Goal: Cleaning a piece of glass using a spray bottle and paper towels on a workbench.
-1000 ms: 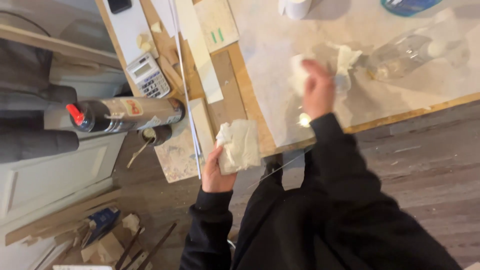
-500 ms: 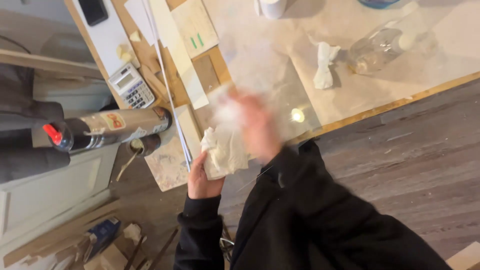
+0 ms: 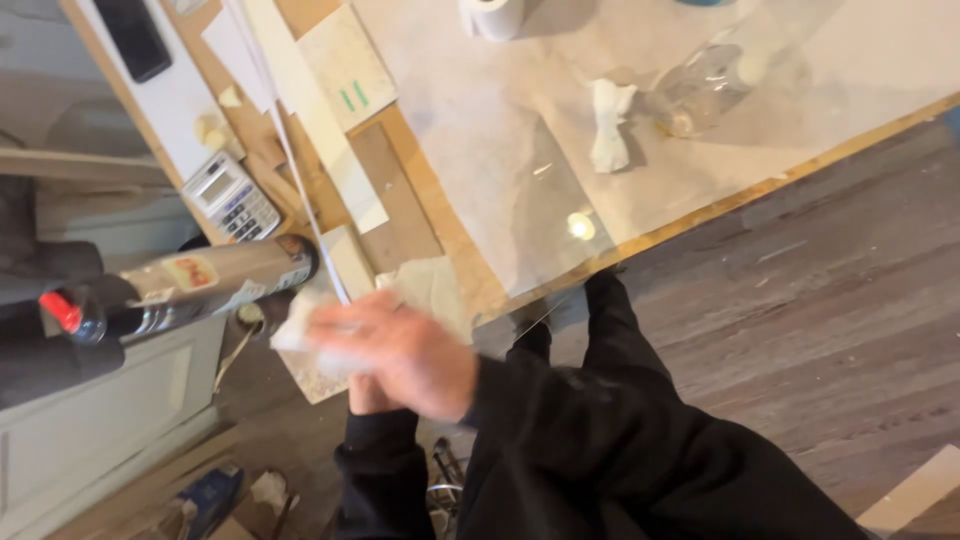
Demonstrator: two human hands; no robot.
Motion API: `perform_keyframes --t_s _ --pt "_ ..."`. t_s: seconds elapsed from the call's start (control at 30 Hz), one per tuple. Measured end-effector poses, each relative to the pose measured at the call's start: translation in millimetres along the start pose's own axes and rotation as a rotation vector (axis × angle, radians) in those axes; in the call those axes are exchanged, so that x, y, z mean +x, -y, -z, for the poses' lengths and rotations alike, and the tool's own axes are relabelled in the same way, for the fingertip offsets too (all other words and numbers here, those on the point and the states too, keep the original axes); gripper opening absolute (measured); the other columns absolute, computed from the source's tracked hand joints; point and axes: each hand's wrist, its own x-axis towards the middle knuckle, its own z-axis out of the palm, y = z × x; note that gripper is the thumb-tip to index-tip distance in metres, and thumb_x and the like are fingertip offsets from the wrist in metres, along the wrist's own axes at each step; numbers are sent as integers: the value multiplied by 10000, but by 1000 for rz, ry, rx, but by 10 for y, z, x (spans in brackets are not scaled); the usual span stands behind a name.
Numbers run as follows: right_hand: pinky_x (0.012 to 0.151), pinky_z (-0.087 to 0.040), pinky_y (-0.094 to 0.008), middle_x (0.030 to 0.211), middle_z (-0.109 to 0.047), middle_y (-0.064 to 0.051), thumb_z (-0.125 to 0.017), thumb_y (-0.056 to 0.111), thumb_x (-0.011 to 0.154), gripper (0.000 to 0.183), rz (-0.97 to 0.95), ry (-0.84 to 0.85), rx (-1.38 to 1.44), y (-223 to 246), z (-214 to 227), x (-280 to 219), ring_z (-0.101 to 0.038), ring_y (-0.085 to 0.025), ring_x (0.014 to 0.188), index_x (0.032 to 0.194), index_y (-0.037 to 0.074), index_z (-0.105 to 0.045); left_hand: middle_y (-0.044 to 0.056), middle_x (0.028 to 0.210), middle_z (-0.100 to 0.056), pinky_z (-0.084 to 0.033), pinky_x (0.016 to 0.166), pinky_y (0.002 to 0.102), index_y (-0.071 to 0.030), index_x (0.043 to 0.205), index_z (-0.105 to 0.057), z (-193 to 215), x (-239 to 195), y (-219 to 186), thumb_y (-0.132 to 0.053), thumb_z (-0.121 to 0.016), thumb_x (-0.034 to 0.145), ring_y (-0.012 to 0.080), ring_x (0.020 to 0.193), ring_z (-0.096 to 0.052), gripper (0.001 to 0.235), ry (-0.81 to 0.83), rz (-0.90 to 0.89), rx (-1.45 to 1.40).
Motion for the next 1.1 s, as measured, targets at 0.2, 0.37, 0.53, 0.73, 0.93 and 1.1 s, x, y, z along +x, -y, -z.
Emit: perform_keyframes --t_s 0.2,0.37,0.53,0.73,0.93,1.1 --pt "1186 -442 -494 1311 -741 -225 -579 -126 947 454 -212 -407 -219 -2201 1489 -71 -650 -400 1320 1332 31 -761 204 1648 -502 -334 1255 647 -100 1650 -450 -181 -94 -103 -275 -467 984 415 1461 -519 689 -59 -13 28" --pt "1085 -512 -413 1229 -765 -100 -599 -72 955 414 -266 -364 -419 -2137 1172 84 -709 -327 1212 1262 137 -783 205 1599 -555 -445 1158 660 -180 1648 -465 -288 -161 -86 -235 -470 999 395 1405 -583 652 -1 -33 60" --pt "1139 -516 -386 1316 -711 -44 -589 -82 999 455 -58 -64 -86 -249 -126 317 -669 -279 1232 1363 165 -706 164 1517 -555 -424 1121 489 -83 1568 -492 18 -128 -72 -284 -495 1076 327 1330 -553 532 178 -116 31" --pt "1155 -459 -370 1288 -724 -82 -531 -95 981 441 -302 -387 321 -1352 1072 93 -646 -259 1245 1309 111 -741 206 1646 -498 -360 1217 709 -183 1665 -426 -310 -217 -106 -232 -430 991 445 1469 -507 676 -50 -30 60" --pt "1183 -430 -457 1357 -703 -99 -630 -123 915 490 -301 -268 -497 -1929 1318 -399 -638 -343 1330 1302 145 -766 207 1626 -523 -387 1201 682 -175 1661 -441 -322 -241 -120 -229 -451 998 422 1449 -537 666 -53 -25 50" --pt "1110 -517 -428 1280 -721 -59 -711 -12 982 364 -112 -122 -356 97 337 -3 -682 -296 1260 1276 200 -743 190 1559 -595 -399 1216 615 -135 1593 -546 194 12 -46 -303 -499 1010 382 1383 -593 609 -34 56 38"
